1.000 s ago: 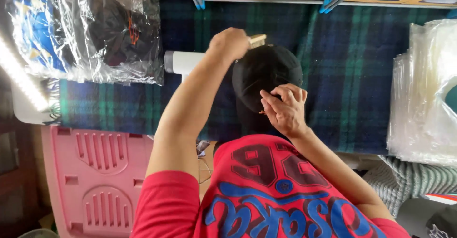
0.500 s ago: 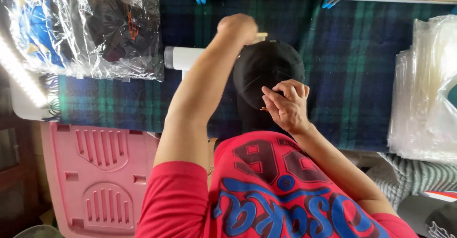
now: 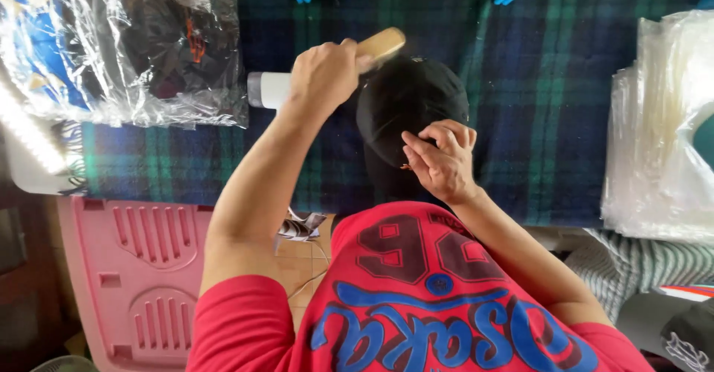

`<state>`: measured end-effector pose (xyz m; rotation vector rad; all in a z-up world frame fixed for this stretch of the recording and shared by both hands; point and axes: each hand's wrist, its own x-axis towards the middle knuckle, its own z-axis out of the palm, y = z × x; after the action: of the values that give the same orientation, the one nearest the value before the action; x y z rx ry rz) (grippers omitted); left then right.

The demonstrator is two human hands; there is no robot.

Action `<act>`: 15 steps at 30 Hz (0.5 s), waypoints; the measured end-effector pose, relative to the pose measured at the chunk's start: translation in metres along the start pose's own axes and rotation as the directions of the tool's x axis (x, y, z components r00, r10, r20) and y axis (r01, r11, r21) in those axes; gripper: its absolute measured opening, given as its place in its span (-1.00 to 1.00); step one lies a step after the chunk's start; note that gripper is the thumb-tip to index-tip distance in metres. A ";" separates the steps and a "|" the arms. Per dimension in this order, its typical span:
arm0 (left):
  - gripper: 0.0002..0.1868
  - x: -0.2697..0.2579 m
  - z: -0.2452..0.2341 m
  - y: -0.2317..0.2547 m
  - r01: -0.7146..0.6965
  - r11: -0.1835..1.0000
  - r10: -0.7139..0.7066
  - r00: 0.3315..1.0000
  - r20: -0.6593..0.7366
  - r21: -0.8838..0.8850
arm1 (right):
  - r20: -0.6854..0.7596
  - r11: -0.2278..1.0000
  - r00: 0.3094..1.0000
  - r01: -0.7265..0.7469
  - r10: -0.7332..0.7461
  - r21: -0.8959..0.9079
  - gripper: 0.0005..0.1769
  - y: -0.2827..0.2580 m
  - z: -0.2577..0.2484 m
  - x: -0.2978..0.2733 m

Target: Brushing a black baseball cap with a wooden brush to clean or prep it for packaging.

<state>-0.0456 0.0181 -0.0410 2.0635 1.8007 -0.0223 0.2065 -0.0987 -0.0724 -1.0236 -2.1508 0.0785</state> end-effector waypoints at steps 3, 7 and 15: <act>-0.61 -0.012 -0.031 0.051 -0.158 0.962 0.149 0.987 -0.059 -0.222 | 0.026 1.000 0.999 -0.018 0.018 -0.018 -0.84 0.000 -0.002 0.000; -0.60 0.014 -0.046 0.080 -0.093 0.960 0.157 0.960 0.231 -0.265 | 0.038 1.000 0.999 -0.003 0.004 -0.010 -0.82 0.002 0.000 -0.007; -0.54 0.013 -0.028 0.042 0.151 0.936 -0.145 0.989 0.043 -0.317 | 0.022 0.993 0.999 -0.043 0.041 0.106 -0.87 0.011 -0.006 0.001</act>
<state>-0.0102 0.0355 -0.0071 1.6949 1.8087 0.1959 0.2174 -0.0918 -0.0710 -1.0101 -2.1189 0.2218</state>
